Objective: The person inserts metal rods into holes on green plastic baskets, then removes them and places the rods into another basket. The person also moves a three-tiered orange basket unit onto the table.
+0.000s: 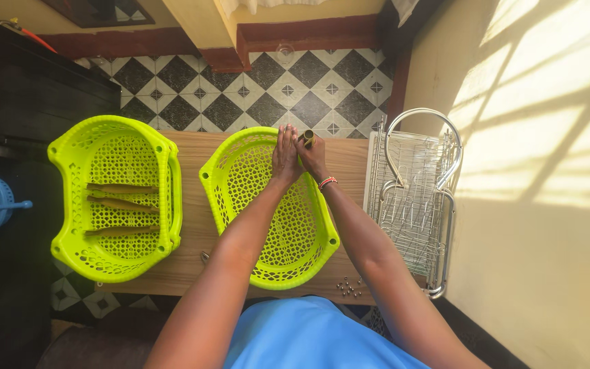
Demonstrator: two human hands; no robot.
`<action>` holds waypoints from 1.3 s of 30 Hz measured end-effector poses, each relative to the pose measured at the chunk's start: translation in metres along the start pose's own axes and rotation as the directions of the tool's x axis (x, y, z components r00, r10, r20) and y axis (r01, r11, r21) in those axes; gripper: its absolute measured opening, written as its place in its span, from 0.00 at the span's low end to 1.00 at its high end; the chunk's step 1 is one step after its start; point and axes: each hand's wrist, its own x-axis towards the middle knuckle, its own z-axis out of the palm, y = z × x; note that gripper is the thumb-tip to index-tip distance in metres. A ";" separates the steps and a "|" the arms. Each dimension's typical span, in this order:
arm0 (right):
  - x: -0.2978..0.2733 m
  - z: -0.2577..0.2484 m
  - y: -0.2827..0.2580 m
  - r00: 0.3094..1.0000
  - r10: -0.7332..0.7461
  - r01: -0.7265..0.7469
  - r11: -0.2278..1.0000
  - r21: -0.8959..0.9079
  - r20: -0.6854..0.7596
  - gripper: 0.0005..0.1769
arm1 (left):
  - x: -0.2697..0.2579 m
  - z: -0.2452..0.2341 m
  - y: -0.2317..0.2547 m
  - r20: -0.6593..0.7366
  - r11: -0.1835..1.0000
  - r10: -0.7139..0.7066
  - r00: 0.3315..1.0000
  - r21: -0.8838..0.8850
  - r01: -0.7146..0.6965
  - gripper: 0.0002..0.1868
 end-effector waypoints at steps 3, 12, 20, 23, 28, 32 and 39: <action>0.003 0.011 0.011 0.989 -0.057 0.051 0.997 -0.049 -0.133 0.14 | 0.001 0.008 0.009 0.037 0.986 -0.046 0.998 0.165 0.039 0.48; 0.007 0.031 -0.036 0.929 -0.140 0.090 0.984 -0.156 -0.343 0.16 | -0.006 0.023 -0.010 0.144 0.984 -0.150 0.978 0.121 0.133 0.60; 0.013 0.043 -0.079 0.921 -0.320 0.262 0.931 -0.253 -0.223 0.12 | -0.011 0.035 -0.014 0.067 0.897 -0.216 0.974 -0.381 0.225 0.76; -0.002 0.043 -0.082 0.959 -0.058 0.051 0.998 -0.033 -0.277 0.15 | -0.016 0.025 -0.008 0.161 0.913 -0.222 0.962 -0.312 0.263 0.73; -0.015 0.026 -0.093 0.973 -0.005 0.051 0.980 0.191 -0.233 0.15 | 0.001 0.008 -0.006 -0.104 0.973 0.092 0.990 0.221 -0.067 0.47; -0.033 0.008 -0.109 0.898 0.438 -0.405 0.864 0.299 -0.049 0.19 | -0.016 -0.006 -0.008 -0.165 0.996 -0.050 0.985 -0.085 0.036 0.36; -0.092 -0.001 -0.142 0.616 0.579 -0.754 0.630 0.187 0.534 0.19 | -0.056 -0.049 -0.017 0.416 -0.311 -0.330 0.847 -0.895 0.318 0.23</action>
